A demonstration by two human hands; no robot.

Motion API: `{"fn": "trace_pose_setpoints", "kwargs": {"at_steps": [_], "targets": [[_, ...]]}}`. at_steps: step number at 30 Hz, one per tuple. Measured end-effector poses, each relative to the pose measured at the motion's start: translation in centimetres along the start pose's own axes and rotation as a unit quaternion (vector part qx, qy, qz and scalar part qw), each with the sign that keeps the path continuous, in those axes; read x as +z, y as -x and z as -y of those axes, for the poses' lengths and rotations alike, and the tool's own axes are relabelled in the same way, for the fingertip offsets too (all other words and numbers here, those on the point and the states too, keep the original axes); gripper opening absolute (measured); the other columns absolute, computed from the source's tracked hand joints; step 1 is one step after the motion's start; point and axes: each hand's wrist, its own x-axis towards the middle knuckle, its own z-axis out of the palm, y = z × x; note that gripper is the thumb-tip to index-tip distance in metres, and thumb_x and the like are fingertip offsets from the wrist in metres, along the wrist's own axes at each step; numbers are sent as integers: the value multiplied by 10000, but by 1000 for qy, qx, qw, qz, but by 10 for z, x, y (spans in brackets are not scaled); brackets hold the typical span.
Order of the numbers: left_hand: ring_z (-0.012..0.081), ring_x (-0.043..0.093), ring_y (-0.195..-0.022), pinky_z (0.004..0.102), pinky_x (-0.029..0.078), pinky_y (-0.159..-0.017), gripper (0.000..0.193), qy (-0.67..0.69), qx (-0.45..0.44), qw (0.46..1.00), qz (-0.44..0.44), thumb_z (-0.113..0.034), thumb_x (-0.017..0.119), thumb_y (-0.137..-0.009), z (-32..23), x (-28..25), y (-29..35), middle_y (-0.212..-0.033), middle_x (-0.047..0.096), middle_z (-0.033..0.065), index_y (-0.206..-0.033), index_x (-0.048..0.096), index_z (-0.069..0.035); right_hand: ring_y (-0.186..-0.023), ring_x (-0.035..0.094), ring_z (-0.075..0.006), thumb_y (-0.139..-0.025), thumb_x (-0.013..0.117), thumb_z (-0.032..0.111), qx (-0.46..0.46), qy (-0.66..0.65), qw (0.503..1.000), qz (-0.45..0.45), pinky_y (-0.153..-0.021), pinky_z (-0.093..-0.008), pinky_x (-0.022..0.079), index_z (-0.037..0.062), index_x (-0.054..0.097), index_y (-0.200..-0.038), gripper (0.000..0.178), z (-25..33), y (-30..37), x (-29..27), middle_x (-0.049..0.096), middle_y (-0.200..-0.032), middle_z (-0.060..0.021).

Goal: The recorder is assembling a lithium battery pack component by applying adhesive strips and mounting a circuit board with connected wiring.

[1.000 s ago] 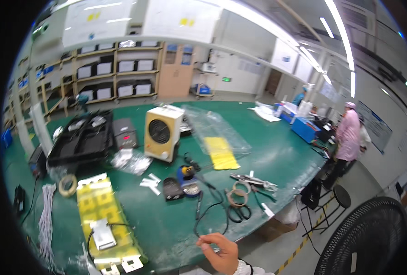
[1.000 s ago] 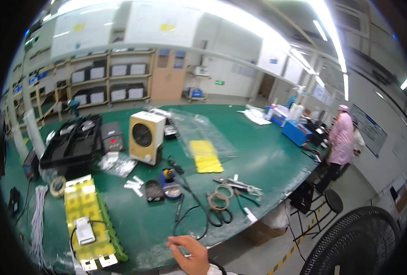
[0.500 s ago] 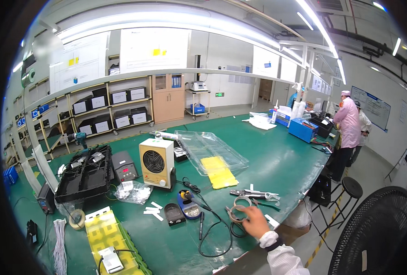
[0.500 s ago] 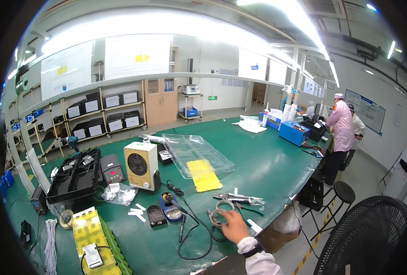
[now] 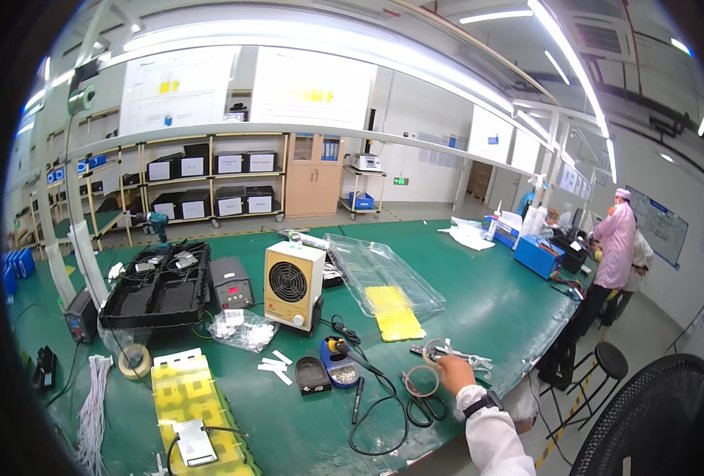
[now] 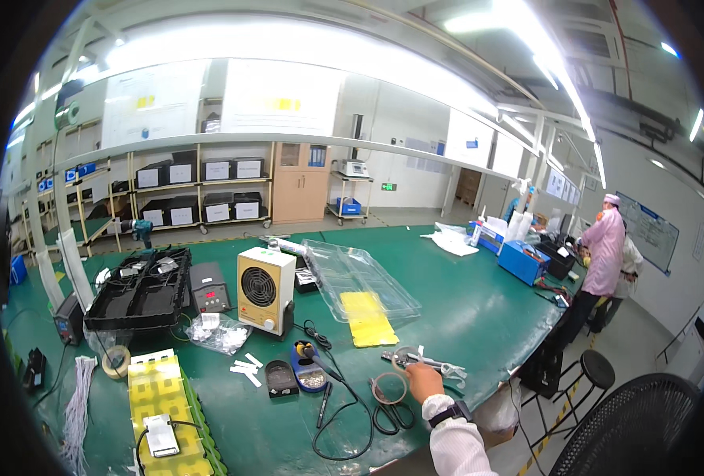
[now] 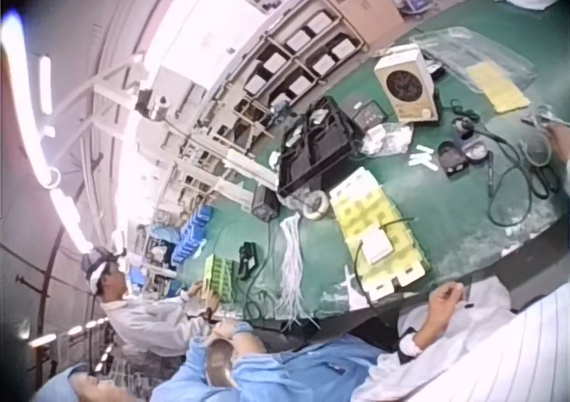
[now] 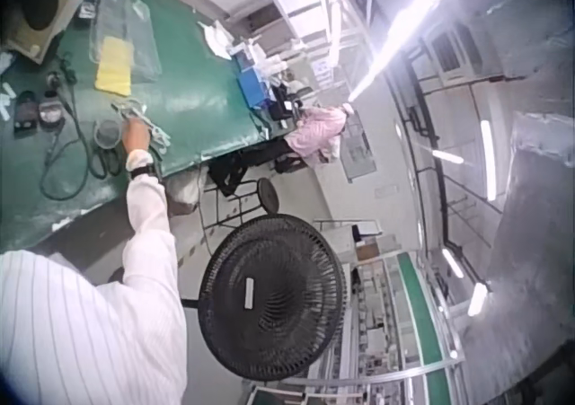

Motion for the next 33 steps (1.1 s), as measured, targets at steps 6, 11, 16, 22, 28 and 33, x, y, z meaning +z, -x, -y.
{"fn": "trace_pose_setpoints", "kwargs": {"at_steps": [6, 11, 16, 22, 28, 33], "targets": [[57, 574, -787, 208, 469, -703, 160, 158, -101, 979, 86, -151, 623, -992, -302, -25, -25, -877, 651, -10, -1034, 676, -6, -749, 642, -162, -884, 674, 64, 93, -390, 913, -73, -711, -299, 503, -21, 665, -975, 125, 72, 16, -31, 675, -829, -87], [176, 653, -864, 294, 484, -717, 286, 198, 28, 979, 41, -79, 712, -859, -419, -6, -40, -1011, 700, 105, -1130, 675, 4, -856, 621, -163, -905, 617, -10, -115, -544, 824, 109, -767, -322, 502, -26, 624, -1034, 130, 195, 107, -86, 664, -930, -103], [270, 567, -1159, 379, 450, -949, 299, -19, 264, 963, 56, -145, 636, -940, -475, -28, -38, -1240, 616, 146, -1197, 632, 7, -738, 645, -229, -859, 725, 34, -151, -561, 788, 202, -641, -324, 490, -26, 665, -946, 121, 281, 189, -109, 667, -879, -168], [169, 590, -833, 309, 482, -768, 297, 205, -69, 963, 162, -256, 489, -1049, -435, -61, -10, -969, 642, 125, -1016, 641, -3, -700, 672, -251, -821, 747, 69, -282, -501, 792, 206, -597, -330, 493, -13, 680, -846, 108, 262, 173, -102, 701, -833, -111], [132, 478, -625, 275, 393, -592, 367, 76, -112, 953, 272, -312, 466, -1053, -425, -95, 0, -746, 559, 57, -855, 598, -32, -834, 652, -298, -798, 700, -20, -363, -514, 703, 330, -698, -371, 507, 3, 663, -1095, 300, 286, 166, -103, 664, -1036, -155], [69, 400, -621, 260, 365, -561, 453, 177, -157, 932, 275, -331, 439, -1076, -425, -86, -5, -657, 484, -30, -834, 625, 4, -861, 632, -283, -790, 703, -28, -352, -514, 683, 382, -738, -362, 514, 47, 690, -1105, 324, 305, 184, -97, 641, -1050, -121]]}}
